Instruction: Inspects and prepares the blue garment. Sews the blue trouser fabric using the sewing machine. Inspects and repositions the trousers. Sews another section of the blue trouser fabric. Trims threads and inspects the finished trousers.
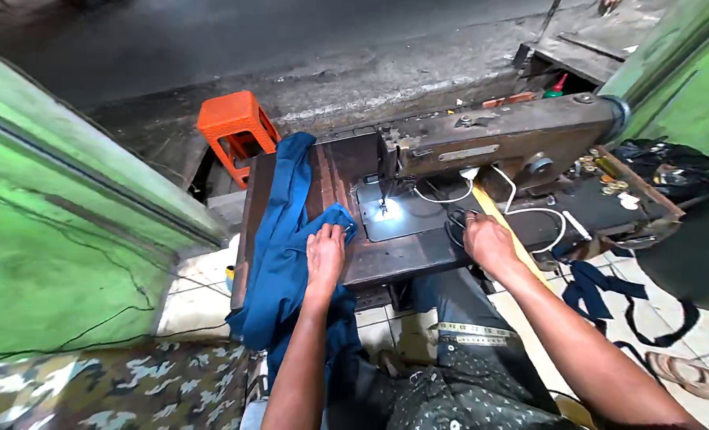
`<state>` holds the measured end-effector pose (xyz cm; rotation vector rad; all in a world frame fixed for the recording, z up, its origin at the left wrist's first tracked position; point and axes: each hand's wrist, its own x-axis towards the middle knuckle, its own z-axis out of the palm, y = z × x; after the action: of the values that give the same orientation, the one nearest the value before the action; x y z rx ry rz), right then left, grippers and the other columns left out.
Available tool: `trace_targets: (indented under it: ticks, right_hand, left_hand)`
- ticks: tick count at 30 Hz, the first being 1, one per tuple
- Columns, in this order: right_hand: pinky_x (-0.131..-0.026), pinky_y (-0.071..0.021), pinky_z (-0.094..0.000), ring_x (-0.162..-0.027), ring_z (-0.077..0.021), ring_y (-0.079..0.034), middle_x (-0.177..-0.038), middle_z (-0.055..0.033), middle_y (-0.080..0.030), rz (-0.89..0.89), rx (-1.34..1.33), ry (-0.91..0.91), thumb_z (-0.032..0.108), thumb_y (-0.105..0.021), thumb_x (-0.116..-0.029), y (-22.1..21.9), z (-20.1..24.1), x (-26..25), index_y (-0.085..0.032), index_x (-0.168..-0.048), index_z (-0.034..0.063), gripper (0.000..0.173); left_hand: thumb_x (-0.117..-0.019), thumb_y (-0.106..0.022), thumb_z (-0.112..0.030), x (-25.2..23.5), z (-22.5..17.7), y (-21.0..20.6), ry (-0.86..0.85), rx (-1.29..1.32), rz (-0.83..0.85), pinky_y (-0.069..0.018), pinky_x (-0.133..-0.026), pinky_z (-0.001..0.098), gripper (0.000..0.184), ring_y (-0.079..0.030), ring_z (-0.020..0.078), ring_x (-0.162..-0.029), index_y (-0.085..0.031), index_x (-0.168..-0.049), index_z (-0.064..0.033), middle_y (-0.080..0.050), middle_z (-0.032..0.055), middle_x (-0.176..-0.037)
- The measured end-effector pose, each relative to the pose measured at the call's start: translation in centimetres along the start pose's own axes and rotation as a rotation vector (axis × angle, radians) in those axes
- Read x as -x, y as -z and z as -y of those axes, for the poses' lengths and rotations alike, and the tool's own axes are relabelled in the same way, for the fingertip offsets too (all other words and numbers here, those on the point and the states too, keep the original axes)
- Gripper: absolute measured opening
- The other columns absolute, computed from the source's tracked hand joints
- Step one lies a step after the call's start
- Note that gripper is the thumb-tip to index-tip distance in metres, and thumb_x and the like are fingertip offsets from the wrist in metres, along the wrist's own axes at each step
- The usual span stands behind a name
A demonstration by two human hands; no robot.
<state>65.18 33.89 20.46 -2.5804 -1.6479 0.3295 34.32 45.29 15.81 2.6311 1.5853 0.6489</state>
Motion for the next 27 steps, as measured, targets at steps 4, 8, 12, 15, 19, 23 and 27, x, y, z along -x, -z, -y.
trace_targets:
  ticks: [4, 8, 12, 15, 19, 23, 27]
  right_hand:
    - [-0.096, -0.0495, -0.0621, -0.115, -0.0476, -0.063, -0.129, -0.0322, -0.06, 0.109, -0.02, -0.06, 0.032, -0.067, -0.0953, 1.9, -0.1, 0.9, -0.054, -0.135, -0.01, 0.059]
    - [-0.062, -0.0543, -0.0398, -0.068, -0.0229, -0.061, -0.084, -0.0123, -0.061, 0.384, -0.581, 0.088, 0.046, -0.059, -0.1023, 1.1, 0.2, 4.5, -0.059, -0.12, 0.0021, 0.047]
    - [-0.053, -0.0546, -0.0276, -0.054, -0.0095, -0.056, -0.071, 0.0031, -0.054, 0.901, -1.239, 0.094, 0.069, -0.024, -0.1029, -0.9, 5.1, 6.3, -0.056, -0.11, 0.0099, 0.067]
    - [-0.056, -0.0549, -0.0307, -0.055, -0.0124, -0.056, -0.07, 0.0006, -0.053, 0.939, -1.213, 0.032, 0.07, -0.015, -0.1027, -1.0, 8.5, 5.3, -0.055, -0.104, 0.0091, 0.073]
    - [-0.054, -0.0505, -0.0265, -0.054, -0.011, -0.053, -0.071, 0.0001, -0.051, 0.895, -1.13, -0.008, 0.068, -0.02, -0.1041, -0.6, 10.4, 4.7, -0.056, -0.102, 0.0085, 0.069]
    - [-0.05, -0.0469, -0.0228, -0.052, -0.0082, -0.05, -0.069, 0.0015, -0.049, 0.796, -1.095, -0.032, 0.061, -0.029, -0.1062, -0.4, 10.8, 5.0, -0.057, -0.102, 0.0071, 0.061]
    - [-0.052, -0.0495, -0.0269, -0.055, -0.0111, -0.053, -0.072, -0.0012, -0.052, 0.642, -0.855, 0.089, 0.062, -0.032, -0.106, -1.0, 8.5, 5.2, -0.059, -0.103, 0.0068, 0.062]
  left_hand:
    - [-0.1023, -0.059, -0.016, 0.2, -0.1, -0.3, -0.053, 0.006, -0.085, -0.0545, -0.079, 0.0505, 0.019, -0.069, 0.0342, -0.094, -0.073, -0.105, -0.0032, -0.07, 0.0169, -0.103]
    - [-0.1025, -0.059, -0.015, 0.2, 0.0, -0.6, -0.082, 0.021, -0.124, -0.0545, -0.079, 0.0499, 0.018, -0.069, 0.0342, -0.093, -0.073, -0.104, -0.0036, -0.07, 0.0163, -0.102]
    - [-0.1016, -0.06, -0.013, 0.3, 0.2, -0.7, -0.119, 0.018, -0.153, -0.0544, -0.078, 0.0498, 0.016, -0.069, 0.0337, -0.093, -0.073, -0.103, -0.0042, -0.07, 0.0158, -0.103]
    - [-0.1016, -0.06, -0.013, 0.2, 0.1, -0.9, -0.12, 0.017, -0.155, -0.0546, -0.078, 0.0492, 0.016, -0.07, 0.0328, -0.093, -0.074, -0.102, -0.0045, -0.071, 0.0153, -0.102]
    - [-0.1011, -0.061, -0.012, 0.2, 0.1, -0.9, -0.121, 0.015, -0.151, -0.0543, -0.077, 0.0482, 0.015, -0.07, 0.0323, -0.092, -0.073, -0.102, -0.0046, -0.071, 0.0144, -0.101]
    - [-0.1004, -0.061, -0.011, 0.2, 0.1, -0.7, -0.128, 0.026, -0.157, -0.0541, -0.078, 0.0487, 0.014, -0.07, 0.0327, -0.093, -0.073, -0.103, -0.0047, -0.071, 0.0149, -0.101]
    - [-0.1018, -0.06, -0.014, 0.3, 0.2, -0.7, -0.099, 0.073, -0.143, -0.0546, -0.08, 0.0495, 0.017, -0.07, 0.0332, -0.095, -0.073, -0.104, -0.0038, -0.071, 0.0157, -0.104]
